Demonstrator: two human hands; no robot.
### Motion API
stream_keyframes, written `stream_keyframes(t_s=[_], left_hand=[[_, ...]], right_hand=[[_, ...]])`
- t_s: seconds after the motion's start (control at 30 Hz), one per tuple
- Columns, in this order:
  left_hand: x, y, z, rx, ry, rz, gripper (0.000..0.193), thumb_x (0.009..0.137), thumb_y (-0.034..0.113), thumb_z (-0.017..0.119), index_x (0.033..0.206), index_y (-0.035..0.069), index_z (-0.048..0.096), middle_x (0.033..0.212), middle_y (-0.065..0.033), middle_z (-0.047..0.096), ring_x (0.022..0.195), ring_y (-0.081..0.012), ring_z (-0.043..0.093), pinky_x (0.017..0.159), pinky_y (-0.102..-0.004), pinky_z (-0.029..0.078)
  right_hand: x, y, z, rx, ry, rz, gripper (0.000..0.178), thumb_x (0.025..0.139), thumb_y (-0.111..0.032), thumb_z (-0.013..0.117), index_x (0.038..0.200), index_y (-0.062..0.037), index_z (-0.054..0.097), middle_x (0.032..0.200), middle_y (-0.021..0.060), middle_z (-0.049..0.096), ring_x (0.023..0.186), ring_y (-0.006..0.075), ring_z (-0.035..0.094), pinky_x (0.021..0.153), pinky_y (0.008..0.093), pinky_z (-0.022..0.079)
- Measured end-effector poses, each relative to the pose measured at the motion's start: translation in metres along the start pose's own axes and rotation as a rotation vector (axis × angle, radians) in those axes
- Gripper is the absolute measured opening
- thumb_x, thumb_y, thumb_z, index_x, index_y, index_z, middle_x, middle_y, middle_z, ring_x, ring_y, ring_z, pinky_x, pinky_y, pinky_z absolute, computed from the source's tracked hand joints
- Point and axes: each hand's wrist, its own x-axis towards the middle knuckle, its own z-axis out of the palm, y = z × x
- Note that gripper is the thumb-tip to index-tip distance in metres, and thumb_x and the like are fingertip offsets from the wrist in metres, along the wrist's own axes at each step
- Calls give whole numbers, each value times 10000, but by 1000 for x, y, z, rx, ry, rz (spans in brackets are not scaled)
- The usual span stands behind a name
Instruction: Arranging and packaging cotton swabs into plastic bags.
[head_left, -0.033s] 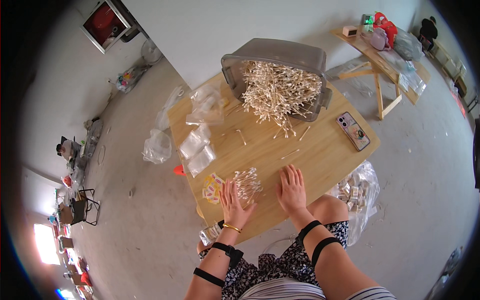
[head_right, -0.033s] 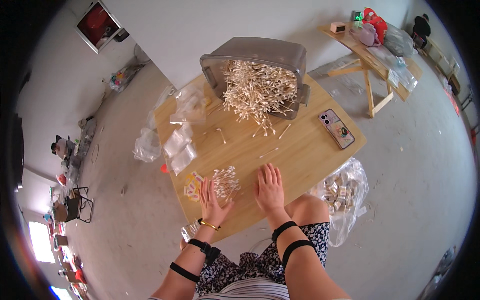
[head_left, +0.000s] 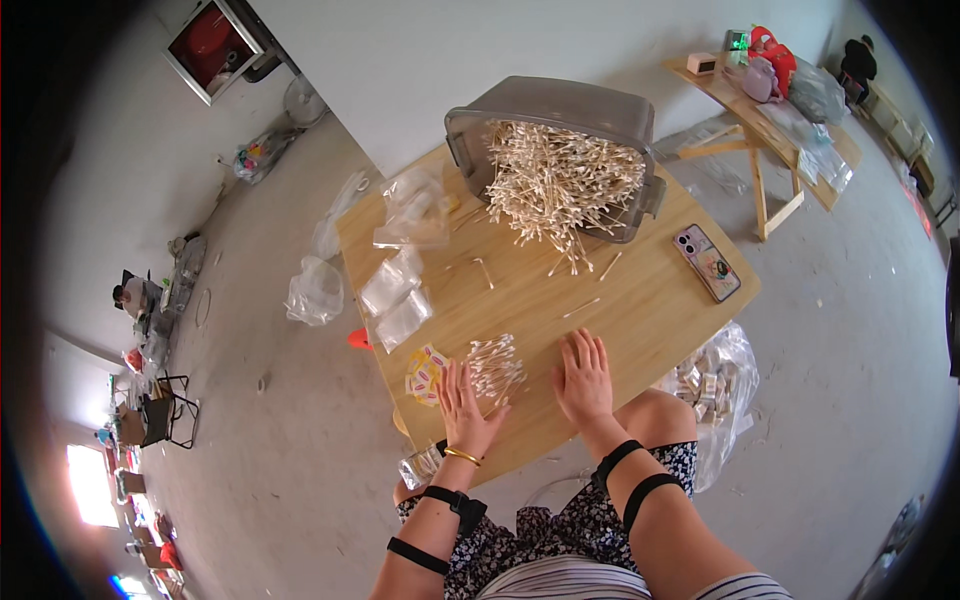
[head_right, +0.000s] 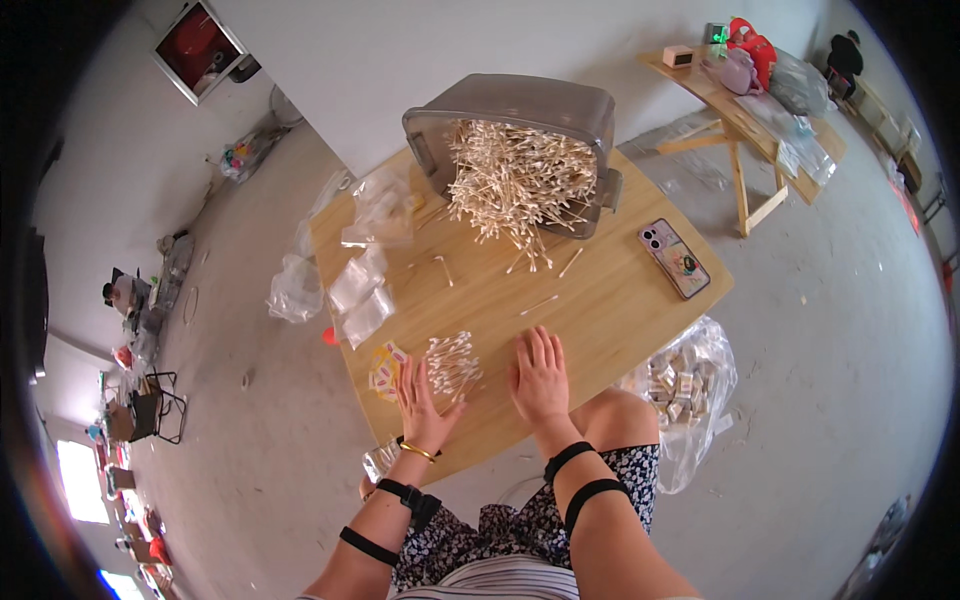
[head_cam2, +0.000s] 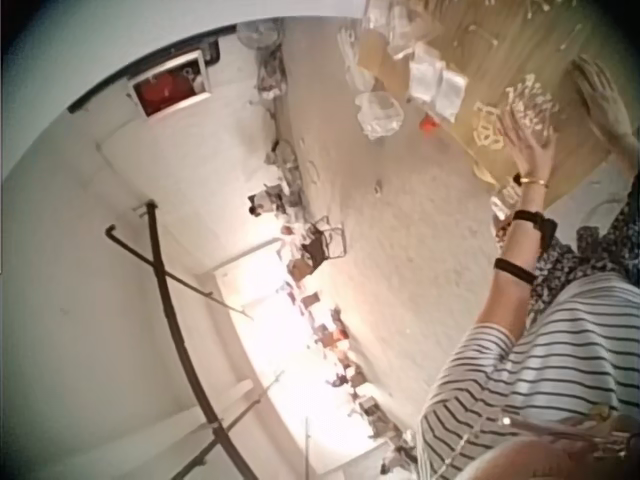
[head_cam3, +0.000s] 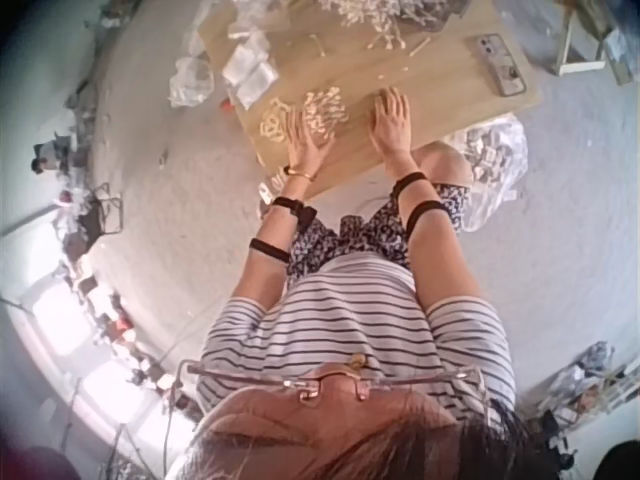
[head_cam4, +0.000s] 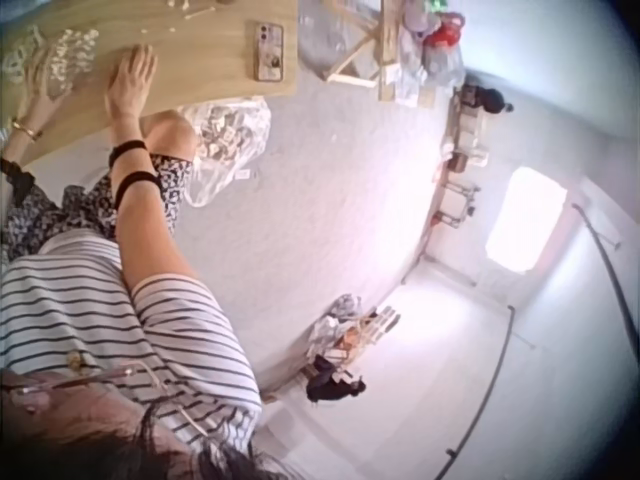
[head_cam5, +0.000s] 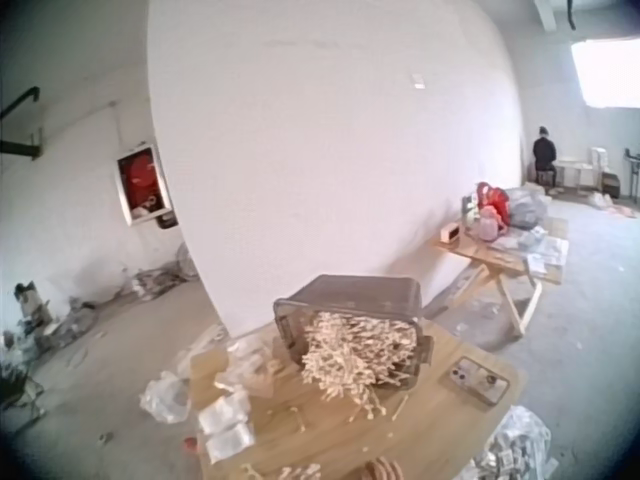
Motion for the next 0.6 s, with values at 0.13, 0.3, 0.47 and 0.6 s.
stream_keyframes(t_s=[0.13,0.3,0.47,0.6], left_hand=[[-16,1,-1,-33,105,-67,1049,727,213,847,1559,30,236,1613,-244,219,1503,-446,188,1226,-560,173],[-29,12,12,-256,109,-126,986,742,80,723,1577,55,199,1625,-281,139,1513,-492,110,1229,-564,179],[-19,16,33,-260,85,-134,976,740,39,671,1574,4,166,1628,-298,113,1510,-520,76,1232,-569,163],[2,25,51,-304,196,-149,924,799,74,664,1574,-4,166,1618,-317,129,1510,-522,72,1230,-576,155]], right_hand=[[1,1,-1,11,19,12,472,917,-229,612,1338,-27,545,1430,161,479,1426,320,373,1224,475,260],[4,-5,-10,120,50,-5,439,916,-177,620,1328,-40,556,1413,177,489,1382,347,426,1182,476,328],[16,-49,10,621,-75,-6,406,970,-135,557,1360,-28,527,1378,216,501,1316,406,476,1065,441,446],[20,-67,42,714,-74,-45,432,969,-110,493,1390,-17,505,1418,227,480,1335,419,462,1112,451,407]])
